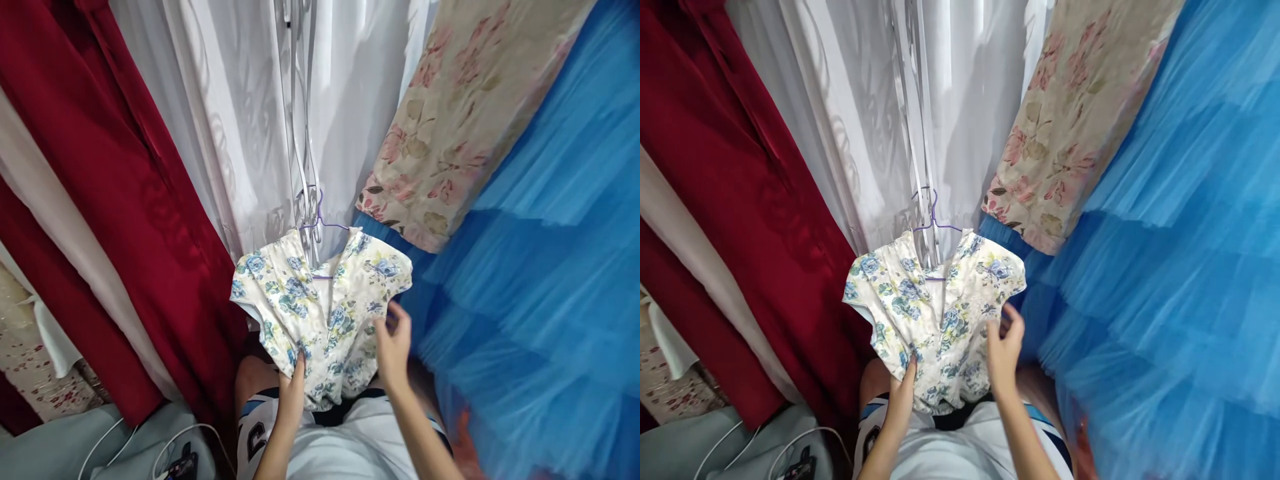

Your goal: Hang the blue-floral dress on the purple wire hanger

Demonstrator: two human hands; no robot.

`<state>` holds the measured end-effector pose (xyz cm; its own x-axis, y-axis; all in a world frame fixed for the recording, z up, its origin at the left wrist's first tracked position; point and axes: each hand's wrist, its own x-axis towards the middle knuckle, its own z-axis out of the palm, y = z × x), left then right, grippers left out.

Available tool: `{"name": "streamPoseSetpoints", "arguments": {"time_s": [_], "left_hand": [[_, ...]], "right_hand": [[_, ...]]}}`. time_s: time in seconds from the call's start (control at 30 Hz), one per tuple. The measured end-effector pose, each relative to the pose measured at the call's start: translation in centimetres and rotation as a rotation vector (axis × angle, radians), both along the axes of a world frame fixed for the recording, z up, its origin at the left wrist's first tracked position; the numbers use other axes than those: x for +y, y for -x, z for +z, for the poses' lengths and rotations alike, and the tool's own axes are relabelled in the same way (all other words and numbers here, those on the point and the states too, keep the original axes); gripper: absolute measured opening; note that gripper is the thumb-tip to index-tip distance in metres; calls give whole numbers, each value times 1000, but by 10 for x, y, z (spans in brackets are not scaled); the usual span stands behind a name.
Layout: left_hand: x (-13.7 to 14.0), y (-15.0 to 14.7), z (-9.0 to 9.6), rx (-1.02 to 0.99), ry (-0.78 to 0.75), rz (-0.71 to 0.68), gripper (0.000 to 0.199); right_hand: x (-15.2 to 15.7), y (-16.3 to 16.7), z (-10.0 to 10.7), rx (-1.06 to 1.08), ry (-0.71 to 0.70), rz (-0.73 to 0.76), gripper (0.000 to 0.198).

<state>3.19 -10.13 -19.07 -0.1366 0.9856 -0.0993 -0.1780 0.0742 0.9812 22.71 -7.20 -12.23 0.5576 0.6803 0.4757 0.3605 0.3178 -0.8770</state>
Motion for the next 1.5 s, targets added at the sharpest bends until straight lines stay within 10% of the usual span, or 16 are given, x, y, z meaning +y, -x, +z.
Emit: {"name": "streamPoseSetpoints", "arguments": {"time_s": [0.13, 0.37, 0.53, 0.73, 0.93, 1.1, 1.5], "left_hand": [[-10, -4, -5, 27, -36, 55, 63], [-26, -14, -5, 47, 15, 120, 74], [-37, -28, -8, 109, -1, 104, 70], [-34, -11, -8, 172, -42, 52, 60], [-21, 17, 17, 302, -503, 484, 46], [0, -20, 43, 536, -645, -63, 8], [-3, -41, 62, 1104, -623, -390, 12]], "right_hand": [[-17, 37, -40, 24, 141, 250, 20], [-25, 1, 23, 180, 115, 385, 23], [-35, 13, 24, 71, 358, 707, 31], [-25, 34, 33, 66, 316, 799, 39], [-37, 33, 28, 274, 424, 859, 39], [-35, 35, 21, 194, 445, 910, 33], [84, 21, 186, 134, 157, 747, 27]]}}
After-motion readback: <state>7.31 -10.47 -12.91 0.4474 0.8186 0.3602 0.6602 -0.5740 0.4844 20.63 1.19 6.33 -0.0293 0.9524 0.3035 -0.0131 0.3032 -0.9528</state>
